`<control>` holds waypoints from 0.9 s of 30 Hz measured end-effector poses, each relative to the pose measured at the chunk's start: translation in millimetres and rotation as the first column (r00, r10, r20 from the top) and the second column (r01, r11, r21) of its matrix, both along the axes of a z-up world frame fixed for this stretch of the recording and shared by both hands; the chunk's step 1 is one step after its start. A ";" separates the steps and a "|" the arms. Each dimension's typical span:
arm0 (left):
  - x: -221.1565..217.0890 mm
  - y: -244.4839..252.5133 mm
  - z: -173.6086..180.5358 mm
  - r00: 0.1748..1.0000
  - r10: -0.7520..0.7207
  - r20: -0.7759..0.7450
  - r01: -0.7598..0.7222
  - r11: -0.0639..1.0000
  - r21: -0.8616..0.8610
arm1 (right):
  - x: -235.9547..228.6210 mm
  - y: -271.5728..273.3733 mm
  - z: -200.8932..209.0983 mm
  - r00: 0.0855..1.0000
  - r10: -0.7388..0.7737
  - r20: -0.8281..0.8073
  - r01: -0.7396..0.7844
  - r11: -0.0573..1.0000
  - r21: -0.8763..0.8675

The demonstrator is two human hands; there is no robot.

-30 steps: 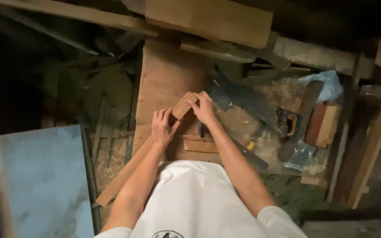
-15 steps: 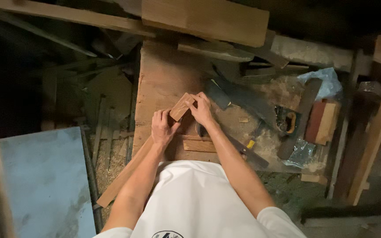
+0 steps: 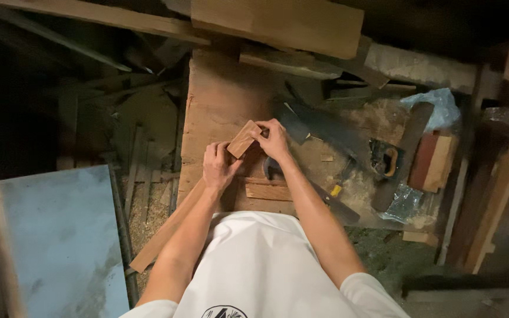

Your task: The person sands a small wooden block with sandpaper, then marks a longer wooden plank with a pencil. Finally, the person uses a hand saw to cut the plank along the marked line.

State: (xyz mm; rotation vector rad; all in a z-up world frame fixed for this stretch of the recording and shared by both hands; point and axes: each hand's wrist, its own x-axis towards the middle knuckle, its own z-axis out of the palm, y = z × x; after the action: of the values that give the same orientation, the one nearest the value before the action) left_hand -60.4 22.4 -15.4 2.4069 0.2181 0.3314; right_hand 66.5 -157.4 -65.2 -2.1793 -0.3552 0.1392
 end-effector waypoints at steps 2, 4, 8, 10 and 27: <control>1.9 -0.4 1.3 1.000 -0.012 0.028 0.011 1.000 0.020 | 6.8 0.4 8.6 0.991 0.001 -0.137 -0.002 1.000 -0.007; 0.2 -0.6 -0.6 0.994 -0.050 0.095 0.045 0.998 0.050 | 8.1 -1.5 19.7 0.990 0.066 -0.129 -0.060 0.997 0.043; -0.5 0.4 -9.6 0.993 -0.023 0.117 0.018 0.999 0.042 | 5.1 2.2 42.6 0.957 0.156 -0.245 -0.105 0.973 0.207; -4.2 0.5 -13.0 0.994 -0.064 0.086 0.060 0.997 0.050 | -0.8 5.2 46.5 0.957 0.104 -0.270 -0.040 0.971 0.234; 0.3 -1.4 0.3 0.998 -0.061 0.030 0.059 0.997 0.049 | -11.8 -18.6 0.7 0.944 0.014 -0.328 0.104 0.935 0.340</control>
State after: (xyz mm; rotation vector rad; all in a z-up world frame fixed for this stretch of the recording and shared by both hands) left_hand -60.2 21.0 -15.2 2.4480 0.1244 0.3506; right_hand 54.8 -176.0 -64.5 -1.7668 -0.1263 0.3768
